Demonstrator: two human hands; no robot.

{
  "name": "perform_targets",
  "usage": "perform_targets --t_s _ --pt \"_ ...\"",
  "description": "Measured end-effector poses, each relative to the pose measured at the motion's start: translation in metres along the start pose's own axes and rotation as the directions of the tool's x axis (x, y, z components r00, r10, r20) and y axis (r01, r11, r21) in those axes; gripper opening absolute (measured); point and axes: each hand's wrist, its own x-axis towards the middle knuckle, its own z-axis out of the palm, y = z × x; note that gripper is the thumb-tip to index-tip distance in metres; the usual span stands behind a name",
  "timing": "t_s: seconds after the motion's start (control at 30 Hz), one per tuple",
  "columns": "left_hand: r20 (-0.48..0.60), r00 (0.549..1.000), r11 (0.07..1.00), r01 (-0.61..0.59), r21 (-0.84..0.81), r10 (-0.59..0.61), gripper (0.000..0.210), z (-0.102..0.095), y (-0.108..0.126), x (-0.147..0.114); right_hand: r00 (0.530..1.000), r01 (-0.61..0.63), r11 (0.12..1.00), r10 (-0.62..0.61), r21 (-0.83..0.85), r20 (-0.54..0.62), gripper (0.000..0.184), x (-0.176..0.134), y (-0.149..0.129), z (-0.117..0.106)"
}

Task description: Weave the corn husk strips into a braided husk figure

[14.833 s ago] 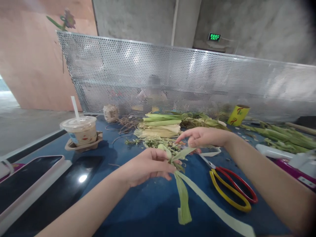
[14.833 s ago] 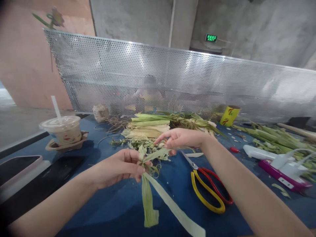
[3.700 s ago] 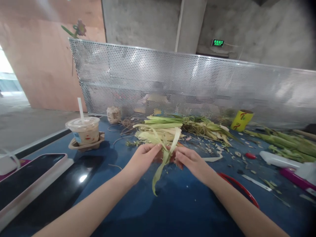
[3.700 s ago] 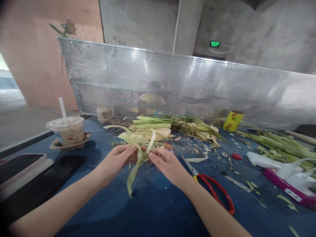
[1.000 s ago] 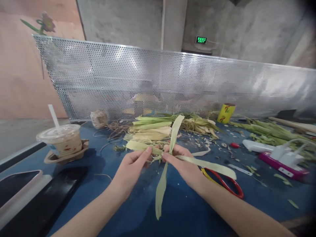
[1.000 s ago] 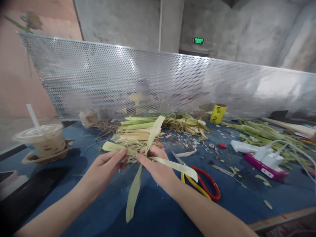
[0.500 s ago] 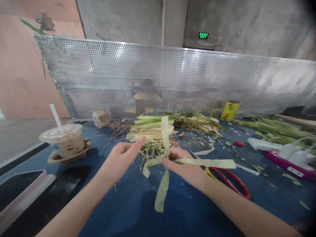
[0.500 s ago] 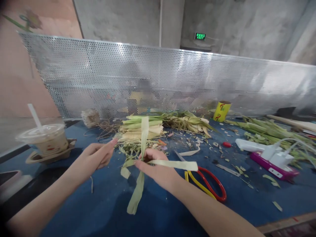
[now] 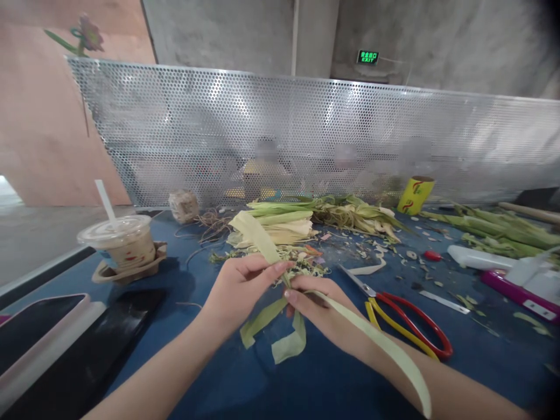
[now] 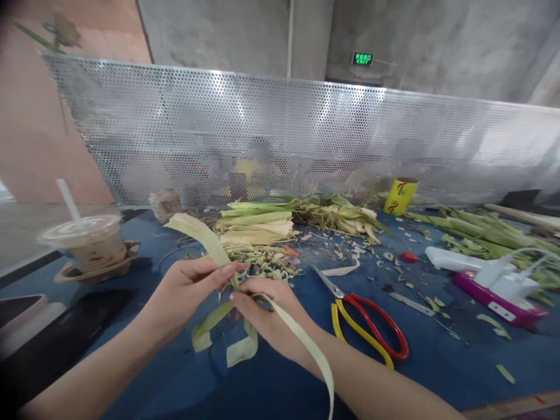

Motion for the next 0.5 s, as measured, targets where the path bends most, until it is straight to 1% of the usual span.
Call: perform_targets --t_s 0.07,0.1,0.13,0.23,0.27,0.3,0.37,0.4,0.43,0.5 --pt "-0.069 0.997 0.999 -0.027 -0.022 0.025 0.029 -0.001 0.001 0.001 1.0 -0.001 1.0 0.001 -0.002 0.005 0.028 0.0 -0.001 0.001" --pt "-0.079 0.996 0.999 -0.034 -0.028 0.032 0.032 -0.001 0.001 0.002 1.0 -0.004 1.0 0.004 -0.008 0.008 0.028 0.0 -0.001 0.002" --pt "-0.062 0.998 0.999 -0.03 -0.033 0.028 0.034 -0.002 0.0 0.002 1.0 -0.009 1.0 0.009 -0.012 0.01 0.029 0.0 -0.002 0.002" --pt "0.049 0.998 0.997 0.034 -0.065 -0.03 0.029 -0.001 -0.003 0.003 0.999 -0.034 0.999 0.034 0.021 0.01 0.03 0.001 0.0 0.002" --pt "0.056 0.997 0.996 0.05 -0.079 -0.046 0.031 -0.001 -0.004 0.003 0.999 -0.046 0.998 0.046 0.04 0.006 0.032 0.001 0.0 0.002" --pt "0.036 0.998 0.995 0.059 -0.079 -0.056 0.034 -0.001 -0.004 0.003 0.998 -0.064 0.996 0.064 0.058 -0.006 0.034 0.001 0.002 0.001" --pt "-0.067 0.996 0.998 0.054 -0.015 -0.055 0.038 -0.003 -0.004 0.004 0.994 -0.094 0.989 0.1 0.116 -0.045 0.038 0.003 0.005 0.0" --pt "-0.122 0.992 0.998 0.049 0.043 -0.044 0.035 -0.004 -0.003 0.003 0.991 -0.102 0.98 0.114 0.171 -0.064 0.039 0.003 0.007 0.0" --pt "-0.154 0.988 0.993 0.041 0.109 -0.024 0.032 -0.005 -0.002 0.003 0.99 -0.105 0.965 0.125 0.24 -0.07 0.038 0.004 0.01 -0.001" --pt "-0.151 0.987 0.969 -0.012 0.245 0.05 0.029 -0.007 -0.001 0.0 0.99 -0.091 0.928 0.123 0.362 -0.067 0.03 0.005 0.014 -0.004"
